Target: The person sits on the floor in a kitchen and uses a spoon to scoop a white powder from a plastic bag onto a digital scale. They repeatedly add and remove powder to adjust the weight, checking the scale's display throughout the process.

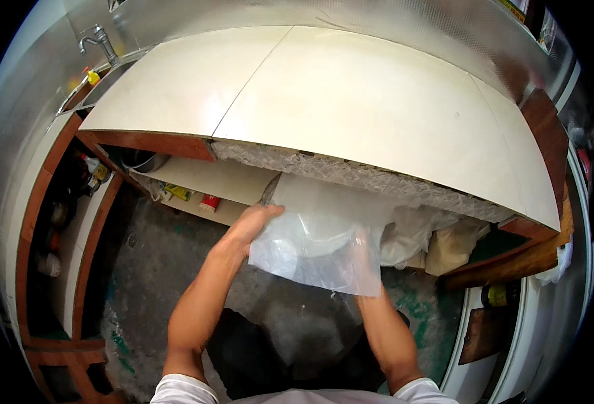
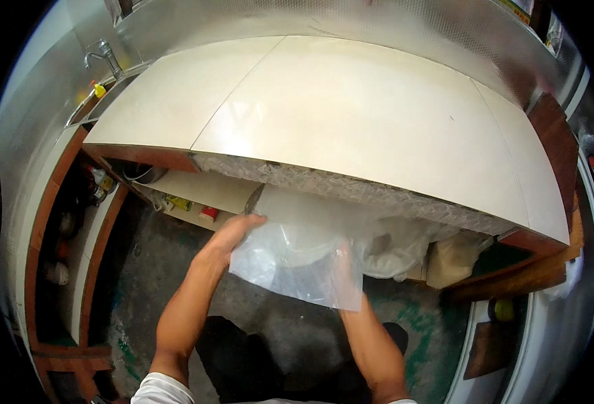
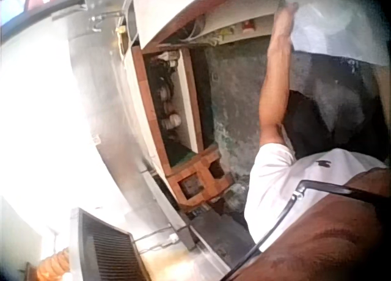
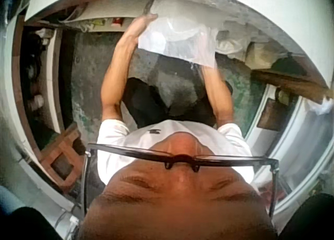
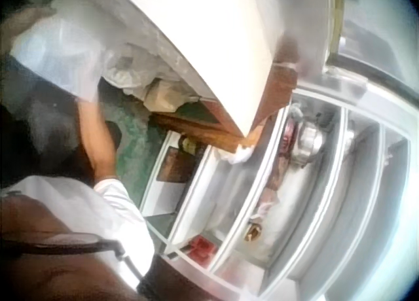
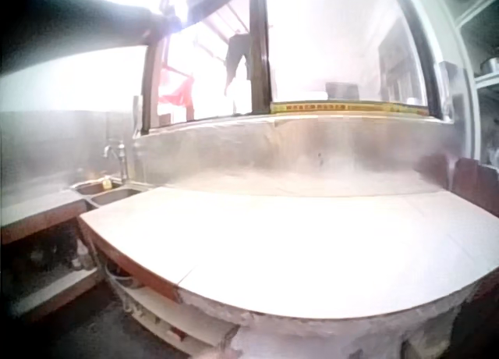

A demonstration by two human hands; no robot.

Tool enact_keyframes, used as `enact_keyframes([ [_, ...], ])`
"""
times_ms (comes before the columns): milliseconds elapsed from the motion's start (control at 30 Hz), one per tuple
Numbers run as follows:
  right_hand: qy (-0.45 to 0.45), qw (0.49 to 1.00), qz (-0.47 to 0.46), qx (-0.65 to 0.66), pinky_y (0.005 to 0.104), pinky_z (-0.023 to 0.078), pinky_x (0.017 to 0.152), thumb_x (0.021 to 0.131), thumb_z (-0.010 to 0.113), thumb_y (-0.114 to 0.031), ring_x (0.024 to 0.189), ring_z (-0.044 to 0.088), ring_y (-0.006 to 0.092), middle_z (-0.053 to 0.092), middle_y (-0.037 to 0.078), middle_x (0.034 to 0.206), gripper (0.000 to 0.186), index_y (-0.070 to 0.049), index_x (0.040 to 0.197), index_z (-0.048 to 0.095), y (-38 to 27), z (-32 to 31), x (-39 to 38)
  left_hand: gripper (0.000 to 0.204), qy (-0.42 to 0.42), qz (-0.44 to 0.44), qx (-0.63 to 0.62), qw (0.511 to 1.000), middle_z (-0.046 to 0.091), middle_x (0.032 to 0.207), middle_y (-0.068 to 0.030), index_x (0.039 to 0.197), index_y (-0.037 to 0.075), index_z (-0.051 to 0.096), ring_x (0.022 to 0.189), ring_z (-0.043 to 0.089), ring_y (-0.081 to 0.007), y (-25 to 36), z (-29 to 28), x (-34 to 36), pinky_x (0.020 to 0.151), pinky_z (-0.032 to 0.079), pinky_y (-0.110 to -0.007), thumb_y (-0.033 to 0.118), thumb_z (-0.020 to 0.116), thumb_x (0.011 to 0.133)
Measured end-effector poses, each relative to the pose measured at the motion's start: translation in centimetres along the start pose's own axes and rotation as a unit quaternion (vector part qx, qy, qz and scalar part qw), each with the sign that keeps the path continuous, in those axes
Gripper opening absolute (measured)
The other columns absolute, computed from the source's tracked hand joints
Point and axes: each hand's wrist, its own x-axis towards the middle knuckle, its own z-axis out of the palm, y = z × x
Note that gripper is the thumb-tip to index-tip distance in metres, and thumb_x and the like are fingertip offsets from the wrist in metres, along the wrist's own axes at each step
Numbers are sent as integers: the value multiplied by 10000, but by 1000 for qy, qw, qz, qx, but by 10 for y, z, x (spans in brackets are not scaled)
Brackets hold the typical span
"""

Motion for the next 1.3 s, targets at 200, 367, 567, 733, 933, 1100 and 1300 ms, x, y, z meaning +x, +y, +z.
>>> enact_keyframes([
  [200, -27, 996, 29, -78, 384, 522, 1031, 1086, 518, -262, 1174, 631, 250, 651, 115, 1289, 388, -1, 1368, 576, 10, -9, 50, 333, 3, 20, -12, 1000, 713, 1080, -193, 1205, -88, 639, 939, 728, -258, 8, -34, 25, 815, 625, -380, 161, 599, 987],
  [367, -24, 986, 6, -166, 389, 519, 1027, 1087, 512, -268, 1168, 629, 252, 656, 116, 1278, 385, -5, 1359, 582, 10, -3, 101, 339, 10, 33, -35, 999, 698, 1111, -198, 1223, -89, 624, 950, 722, -274, 13, -45, 41, 840, 621, -393, 166, 590, 1001],
  [567, -18, 961, -34, -275, 394, 515, 1023, 1089, 506, -276, 1161, 627, 255, 662, 116, 1265, 383, -8, 1349, 590, -15, -2, 164, 291, -19, 75, -111, 991, 694, 1080, -165, 1197, -51, 626, 937, 706, -254, 18, -50, 65, 853, 614, -386, 176, 567, 1025],
  [733, -14, 933, -44, -357, 399, 511, 1019, 1090, 500, -283, 1155, 626, 257, 667, 116, 1254, 382, -11, 1340, 596, -30, -2, 188, 296, -20, 110, -131, 985, 671, 1150, -159, 1233, -20, 611, 1028, 683, -247, 12, -54, 76, 906, 594, -382, 199, 566, 1038],
  [933, -41, 646, -80, -758, 404, 507, 1015, 1091, 493, -291, 1147, 624, 259, 673, 117, 1241, 381, -15, 1330, 604, -55, -10, 170, 531, 22, 116, -64, 991, 644, 1279, -176, 1398, -25, 550, 1120, 656, -289, 10, -57, 51, 988, 551, -433, 311, 631, 995],
  [1100, -21, 713, -97, -694, 390, 513, 988, 1090, 497, -288, 1085, 635, 243, 686, 117, 1182, 356, -13, 1276, 628, -75, 20, 84, 719, 134, 139, 124, 973, 605, 1362, -282, 1437, -43, 547, 1167, 653, -340, -1, -91, 26, 960, 548, -484, 469, 664, 945],
  [1300, 29, 811, -157, -563, 331, 522, 911, 988, 720, -203, 1040, 640, 214, 686, 102, 1197, 343, 11, 1251, 669, -71, 76, 49, 519, 176, 143, 242, 943, 710, 780, -106, 1003, -37, 722, 672, 664, -166, 12, -76, 3, 596, 505, -329, 464, 789, 886],
])
